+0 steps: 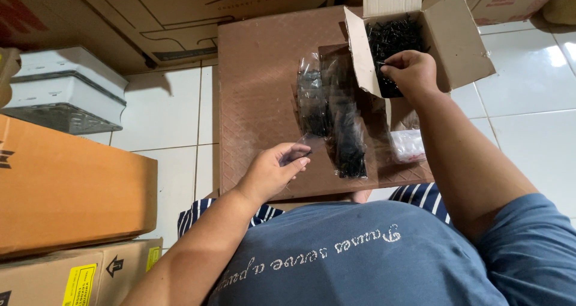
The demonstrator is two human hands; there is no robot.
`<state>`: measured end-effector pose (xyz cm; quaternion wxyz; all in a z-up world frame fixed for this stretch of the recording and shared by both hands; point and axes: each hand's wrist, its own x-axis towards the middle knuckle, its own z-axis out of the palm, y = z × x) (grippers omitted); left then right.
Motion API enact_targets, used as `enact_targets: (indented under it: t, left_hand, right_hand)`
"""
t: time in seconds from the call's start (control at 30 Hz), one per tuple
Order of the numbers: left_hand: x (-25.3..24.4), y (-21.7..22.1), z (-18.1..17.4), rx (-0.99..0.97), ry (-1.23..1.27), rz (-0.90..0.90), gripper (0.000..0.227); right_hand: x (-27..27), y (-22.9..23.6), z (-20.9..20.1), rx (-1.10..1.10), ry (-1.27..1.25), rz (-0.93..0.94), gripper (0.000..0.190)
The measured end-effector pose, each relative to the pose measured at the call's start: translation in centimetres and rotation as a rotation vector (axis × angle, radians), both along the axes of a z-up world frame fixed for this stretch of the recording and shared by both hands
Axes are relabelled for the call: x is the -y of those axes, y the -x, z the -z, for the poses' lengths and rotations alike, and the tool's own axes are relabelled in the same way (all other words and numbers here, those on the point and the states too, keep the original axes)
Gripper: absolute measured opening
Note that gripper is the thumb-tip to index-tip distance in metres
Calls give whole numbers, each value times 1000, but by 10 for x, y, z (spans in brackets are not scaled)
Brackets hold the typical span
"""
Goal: The person sorts small black plastic parts by picking them from a cardboard box and placing them into clear plastic bags on a flat cardboard sheet.
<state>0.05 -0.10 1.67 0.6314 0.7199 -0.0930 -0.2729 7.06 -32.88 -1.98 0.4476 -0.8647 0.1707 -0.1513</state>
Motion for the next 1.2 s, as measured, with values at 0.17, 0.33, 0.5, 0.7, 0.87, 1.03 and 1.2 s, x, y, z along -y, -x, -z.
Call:
enact_targets:
  t: [0.17,0.33,0.5,0.7,0.87,1.03,1.2]
  left_hand:
    - [-2,1,-4,-6,-13,-1,28]
    - [-2,-1,-1,-34,9,13,30]
    - [-3,-4,7,-35,49,-7,30]
    - [-1,3,-6,-3,76,-47,29]
    - [0,5,1,135,81,-28,30]
    - [-5,11,-9,259,8,-38,30]
    - [1,13,0,326,-70,-63,30]
  right_hand:
    - [4,-1,5,23,-18,17,11]
    - [-2,4,-1,180,-192,82,12]
    - [-33,37,-42,265,-431,27,18]
    - [-122,104,-86,250,-399,-180,16]
    - [-132,104,-72,377,-255,-244,16]
    - [-143,112,-83,386,-175,-267,16]
    - [-158,118,-81,316,-150,-283,17]
